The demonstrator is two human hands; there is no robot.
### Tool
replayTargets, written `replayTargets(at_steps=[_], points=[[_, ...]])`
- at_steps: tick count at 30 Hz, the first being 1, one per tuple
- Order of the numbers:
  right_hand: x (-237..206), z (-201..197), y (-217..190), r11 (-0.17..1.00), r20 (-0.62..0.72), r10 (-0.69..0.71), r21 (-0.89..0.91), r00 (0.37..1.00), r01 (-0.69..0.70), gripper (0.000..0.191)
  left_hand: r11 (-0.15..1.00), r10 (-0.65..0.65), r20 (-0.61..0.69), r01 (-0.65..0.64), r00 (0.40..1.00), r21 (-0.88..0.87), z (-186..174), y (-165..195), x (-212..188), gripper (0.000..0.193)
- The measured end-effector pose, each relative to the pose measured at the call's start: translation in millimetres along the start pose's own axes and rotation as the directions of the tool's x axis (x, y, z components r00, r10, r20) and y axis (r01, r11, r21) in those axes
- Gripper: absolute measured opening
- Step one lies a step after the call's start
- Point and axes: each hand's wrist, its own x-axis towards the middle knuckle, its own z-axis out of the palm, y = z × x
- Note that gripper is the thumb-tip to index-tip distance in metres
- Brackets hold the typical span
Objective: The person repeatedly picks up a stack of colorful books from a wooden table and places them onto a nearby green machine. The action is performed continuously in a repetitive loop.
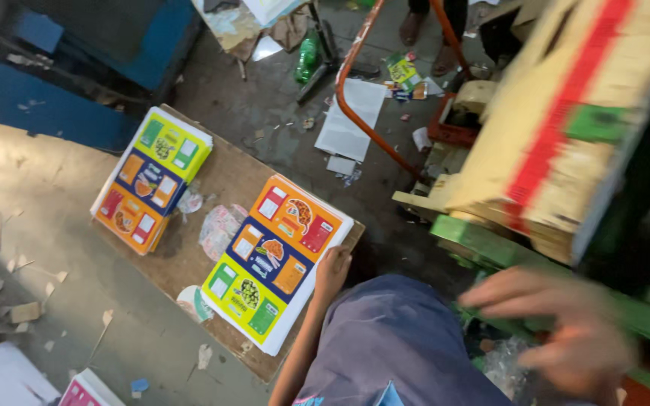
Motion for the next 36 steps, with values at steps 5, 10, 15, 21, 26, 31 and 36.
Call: replayTargets(at_steps=[5, 10, 15, 21, 26, 31, 36], points=[[19.6, -152.1, 94.5, 0.989, -0.874, -0.038, -0.102, 0.484, -0.107, 0.034, 0.978, 0.042, 0.185, -0.002, 0.982, -0.208, 26.5, 54.7, 48.8, 0.029], [92.7, -100.6, 214.9, 0.358, -0.882, 0.383, -0.131, 0.273, -0.924, 0.051, 0.797, 0.044, 0.324, 0.163, 0.945, -0.582, 61.7, 80.1, 90.2, 0.04], [88.1, 74.6, 227.0, 0.56, -0.181, 0.816, 0.487, 0.549, -0.671, 0.084, 0.671, -0.295, 0.068, 0.257, 0.953, -0.696, 48.3, 61.3, 126.2, 0.049], [40.0, 142.9, 197.8, 0.373, -0.328, 0.928, 0.8, 0.177, -0.471, 0.072, 0.718, -0.505, -0.394, 0.12, 0.768, -0.686, -64.4, -41.9, 50.8, 0.059], [39.9, 148.8, 256.9, 0.24, -0.208, 0.968, 0.934, 0.143, -0.264, 0.034, 0.804, -0.531, -0.552, 0.176, 0.643, -0.568, -159.9, -91.2, -61.8, 0.06], [85.9, 201.6, 315.6, 0.418, -0.193, 0.89, 0.708, 0.414, -0.569, 0.011, 0.824, -0.555, -0.651, 0.233, 0.518, -0.517, -194.5, -119.7, -116.9, 0.045], [138.3, 245.1, 329.9, 0.523, -0.288, 0.851, 0.385, 0.44, -0.76, 0.019, 0.751, -0.576, -0.758, 0.563, 0.306, -0.344, -195.8, -142.3, -114.8, 0.054]])
